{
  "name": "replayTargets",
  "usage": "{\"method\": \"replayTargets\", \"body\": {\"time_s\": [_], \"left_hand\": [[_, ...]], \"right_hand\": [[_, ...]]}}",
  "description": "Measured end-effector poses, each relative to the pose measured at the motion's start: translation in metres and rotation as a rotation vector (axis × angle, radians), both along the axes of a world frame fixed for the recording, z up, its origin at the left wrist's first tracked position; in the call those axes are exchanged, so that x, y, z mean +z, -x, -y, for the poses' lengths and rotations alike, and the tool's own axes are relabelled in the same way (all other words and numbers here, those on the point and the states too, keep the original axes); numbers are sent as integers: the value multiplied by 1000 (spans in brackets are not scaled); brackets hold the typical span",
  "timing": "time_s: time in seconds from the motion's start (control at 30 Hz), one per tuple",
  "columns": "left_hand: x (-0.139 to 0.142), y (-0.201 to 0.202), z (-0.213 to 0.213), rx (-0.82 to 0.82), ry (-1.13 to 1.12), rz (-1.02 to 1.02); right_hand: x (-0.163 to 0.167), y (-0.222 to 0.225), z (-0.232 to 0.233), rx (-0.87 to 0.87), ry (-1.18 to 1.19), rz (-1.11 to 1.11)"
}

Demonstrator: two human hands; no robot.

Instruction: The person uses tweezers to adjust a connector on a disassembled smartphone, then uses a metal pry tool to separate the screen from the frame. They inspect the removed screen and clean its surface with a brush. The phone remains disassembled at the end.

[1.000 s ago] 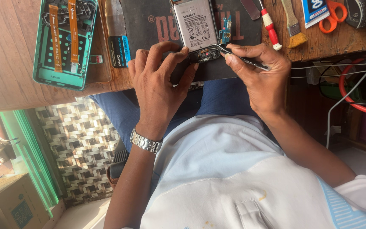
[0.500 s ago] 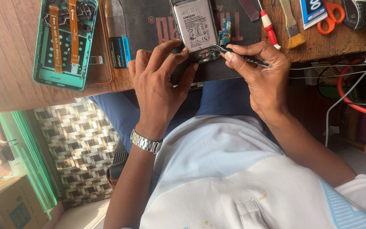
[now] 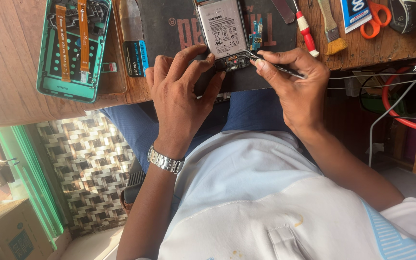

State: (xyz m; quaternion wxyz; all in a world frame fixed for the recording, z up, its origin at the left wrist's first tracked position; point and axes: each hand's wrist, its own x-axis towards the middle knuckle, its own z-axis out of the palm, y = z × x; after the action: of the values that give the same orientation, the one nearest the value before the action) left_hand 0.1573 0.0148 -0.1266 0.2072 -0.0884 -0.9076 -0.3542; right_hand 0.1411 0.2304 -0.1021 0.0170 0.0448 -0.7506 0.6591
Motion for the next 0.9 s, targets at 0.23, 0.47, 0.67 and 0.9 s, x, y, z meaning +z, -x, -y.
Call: {"method": "replayTargets", "body": {"time_s": [0.23, 0.47, 0.67, 0.9], "left_hand": [[-1, 0, -1, 5, 8, 9], [-1, 0, -1, 5, 6, 13], [0, -1, -2, 12, 16, 9], [2, -1, -3, 13, 22, 9]], "right_hand": [[-2, 11, -10, 45, 111, 107], [1, 21, -21, 96, 106, 171], [4, 29, -28, 139, 81, 221], [5, 33, -28, 176, 59, 176]]}}
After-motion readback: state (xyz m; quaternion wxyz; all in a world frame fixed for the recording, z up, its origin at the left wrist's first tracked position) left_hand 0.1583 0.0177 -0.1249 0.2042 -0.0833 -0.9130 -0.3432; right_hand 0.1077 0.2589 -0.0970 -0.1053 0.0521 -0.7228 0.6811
